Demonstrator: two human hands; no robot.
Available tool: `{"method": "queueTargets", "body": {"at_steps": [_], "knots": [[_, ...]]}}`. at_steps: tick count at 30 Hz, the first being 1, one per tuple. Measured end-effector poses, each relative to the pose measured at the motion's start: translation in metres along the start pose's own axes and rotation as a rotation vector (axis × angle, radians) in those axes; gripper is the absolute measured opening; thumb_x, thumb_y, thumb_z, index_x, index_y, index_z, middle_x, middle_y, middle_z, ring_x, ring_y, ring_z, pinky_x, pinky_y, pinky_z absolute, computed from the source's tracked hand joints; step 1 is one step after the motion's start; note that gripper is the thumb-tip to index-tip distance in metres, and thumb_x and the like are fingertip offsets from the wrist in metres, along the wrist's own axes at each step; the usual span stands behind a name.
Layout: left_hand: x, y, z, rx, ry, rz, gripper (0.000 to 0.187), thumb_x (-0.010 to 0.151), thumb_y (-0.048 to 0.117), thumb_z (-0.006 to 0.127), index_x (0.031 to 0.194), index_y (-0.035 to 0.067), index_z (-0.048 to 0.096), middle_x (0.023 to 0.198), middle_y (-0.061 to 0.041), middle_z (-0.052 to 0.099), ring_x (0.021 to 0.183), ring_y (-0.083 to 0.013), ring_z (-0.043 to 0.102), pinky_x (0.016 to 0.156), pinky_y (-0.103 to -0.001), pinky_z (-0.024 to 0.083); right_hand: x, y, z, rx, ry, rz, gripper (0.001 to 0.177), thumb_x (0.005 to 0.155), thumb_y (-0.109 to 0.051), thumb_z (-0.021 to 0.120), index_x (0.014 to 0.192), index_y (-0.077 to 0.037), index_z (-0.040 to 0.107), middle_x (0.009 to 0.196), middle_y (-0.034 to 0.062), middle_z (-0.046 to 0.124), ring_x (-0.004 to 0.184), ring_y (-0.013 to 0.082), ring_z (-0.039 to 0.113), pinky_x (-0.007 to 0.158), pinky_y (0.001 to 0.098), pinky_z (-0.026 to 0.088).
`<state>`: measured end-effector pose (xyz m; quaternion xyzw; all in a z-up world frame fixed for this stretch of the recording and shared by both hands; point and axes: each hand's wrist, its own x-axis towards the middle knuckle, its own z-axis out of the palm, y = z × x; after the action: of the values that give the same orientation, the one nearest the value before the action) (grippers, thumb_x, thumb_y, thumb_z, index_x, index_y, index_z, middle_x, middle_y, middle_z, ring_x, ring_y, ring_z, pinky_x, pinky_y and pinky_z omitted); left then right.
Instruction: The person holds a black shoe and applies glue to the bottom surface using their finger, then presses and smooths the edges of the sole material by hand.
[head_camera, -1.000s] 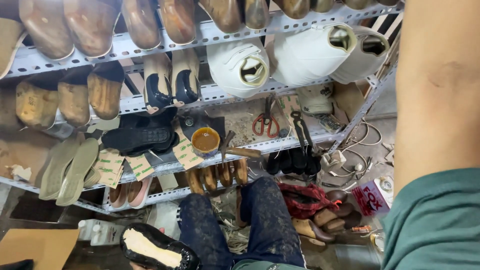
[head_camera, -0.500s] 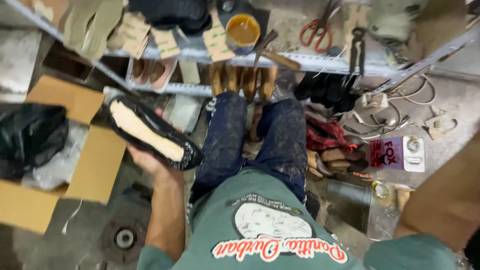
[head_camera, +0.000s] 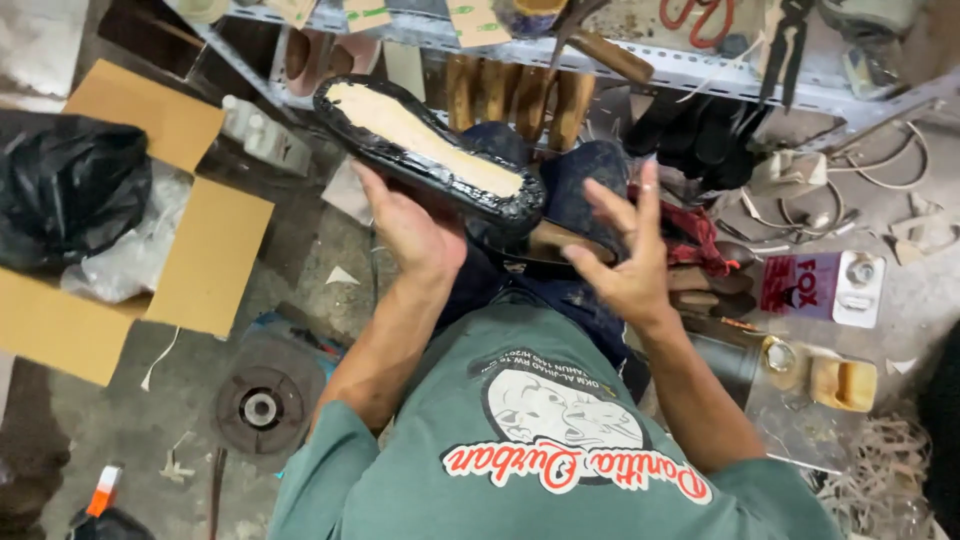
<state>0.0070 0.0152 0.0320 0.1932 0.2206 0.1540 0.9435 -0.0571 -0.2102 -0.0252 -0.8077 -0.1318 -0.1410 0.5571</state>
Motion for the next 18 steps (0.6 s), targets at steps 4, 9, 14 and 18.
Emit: {"method": "queueTargets", "body": {"at_steps": [4,9,14,18], "knots": [[-0.008,-0.044,-0.001,0.036,-0.12,-0.086,0.057,0.107,0.057,0.05,0.144,0.013,0.058,0.144,-0.011,0.058,0.132,-0.026,0.056,0.119,-0.048,0.041,0.002,-0.009,0.031,0.485,0.073,0.084,0.124,0.083,0.011,0.081,0.166,-0.017,-0.007,0.15,0.0246,0.055,0.128,0.0361,0.061,0.1,0.0463,0.06],[-0.01,-0.075,0.004,0.276,-0.315,-0.201,0.053,0.108,0.05,0.037,0.145,0.016,0.055,0.145,-0.006,0.06,0.13,-0.0205,0.059,0.119,-0.044,0.045,0.008,-0.01,-0.004,0.621,0.309,0.026,0.134,0.069,0.018,0.084,0.166,-0.014,-0.002,0.147,0.0282,0.054,0.127,0.0327,0.06,0.098,0.0385,0.06],[-0.033,-0.085,0.04,0.844,-0.88,-0.097,0.093,0.089,0.066,0.039,0.164,0.016,0.02,0.163,-0.005,0.04,0.136,-0.0211,0.051,0.108,-0.041,0.042,0.002,-0.015,-0.053,0.937,0.632,0.238,0.088,0.082,-0.002,0.074,0.158,-0.018,0.032,0.17,-0.0121,0.018,0.137,0.016,0.049,0.072,0.0381,0.068],[-0.004,-0.104,0.009,1.382,-1.416,0.193,0.065,0.097,0.03,0.059,0.155,0.01,0.04,0.158,-0.01,0.05,0.144,-0.0196,0.048,0.12,-0.034,0.029,0.033,-0.052,-0.157,1.084,0.755,-0.162,0.084,0.086,-0.001,0.076,0.158,-0.011,0.035,0.14,0.0232,0.061,0.097,0.0427,0.074,0.076,0.0366,0.068]]}}
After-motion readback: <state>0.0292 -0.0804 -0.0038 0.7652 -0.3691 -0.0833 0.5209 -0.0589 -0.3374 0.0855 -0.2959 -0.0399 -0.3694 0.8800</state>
